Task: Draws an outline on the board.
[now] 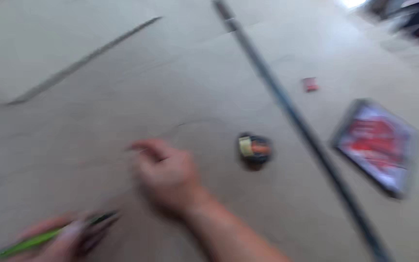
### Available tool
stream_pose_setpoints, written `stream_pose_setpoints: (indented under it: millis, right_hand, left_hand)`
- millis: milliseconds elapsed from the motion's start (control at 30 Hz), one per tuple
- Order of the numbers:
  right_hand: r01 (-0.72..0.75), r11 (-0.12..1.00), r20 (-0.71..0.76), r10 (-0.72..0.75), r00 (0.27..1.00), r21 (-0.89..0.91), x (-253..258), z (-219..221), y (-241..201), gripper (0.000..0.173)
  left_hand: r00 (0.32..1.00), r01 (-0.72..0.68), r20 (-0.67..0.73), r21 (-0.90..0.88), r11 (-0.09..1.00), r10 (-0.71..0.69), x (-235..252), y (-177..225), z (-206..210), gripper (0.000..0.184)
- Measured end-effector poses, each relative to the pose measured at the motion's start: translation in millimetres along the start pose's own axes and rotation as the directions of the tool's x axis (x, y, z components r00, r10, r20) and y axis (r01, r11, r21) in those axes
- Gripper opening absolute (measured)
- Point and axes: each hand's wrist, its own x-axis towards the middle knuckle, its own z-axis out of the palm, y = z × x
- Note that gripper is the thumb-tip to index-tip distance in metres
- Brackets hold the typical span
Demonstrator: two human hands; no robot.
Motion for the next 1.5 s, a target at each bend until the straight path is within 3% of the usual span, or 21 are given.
stream_pose_setpoints:
  millis: [67, 100, 233, 433, 567, 1100, 1333, 1500]
  right_hand:
    - [0.055, 0.997, -0.005, -0.055, 0.998, 0.051, 7, 7, 8, 0.020]
    - [0.083, 0.995, -0.021, -0.082, 0.996, 0.062, 9, 10, 11, 0.018]
    - [0.095, 0.993, -0.078, -0.089, 0.993, 0.069, 10, 14, 13, 0.016]
    - [0.095, 0.993, -0.082, -0.089, 0.993, 0.070, 9, 17, 11, 0.016]
    - [0.092, 0.994, -0.082, -0.087, 0.993, 0.058, 9, 17, 11, 0.016]
    - [0.083, 0.994, -0.085, -0.076, 0.993, 0.077, 9, 15, 9, 0.016]
    - [0.088, 0.993, -0.081, -0.081, 0.993, 0.080, 9, 15, 11, 0.016]
    - [0.067, 0.995, -0.064, -0.063, 0.996, 0.068, 7, 14, 9, 0.018]
  left_hand:
    - [0.965, -0.055, -0.256, 0.048, 0.997, 0.066, 2, -10, 2, 0.006]
    - [0.952, -0.094, -0.288, 0.033, 0.995, 0.100, 4, -13, 0, 0.003]
    - [0.979, -0.153, -0.148, -0.073, 0.985, 0.141, 5, -24, -29, 0.014]
    - [0.987, -0.089, -0.117, 0.184, 0.979, 0.112, 0, -23, -37, 0.015]
    - [0.993, -0.078, -0.072, 0.222, 0.972, 0.096, 1, -21, -38, 0.011]
    - [0.996, -0.050, -0.055, 0.241, 0.969, 0.065, 4, -20, -35, 0.010]
    - [0.981, 0.016, -0.190, 0.228, 0.973, 0.029, 3, -19, -28, 0.010]
    - [0.996, -0.029, -0.079, 0.241, 0.970, 0.049, 3, -20, -35, 0.009]
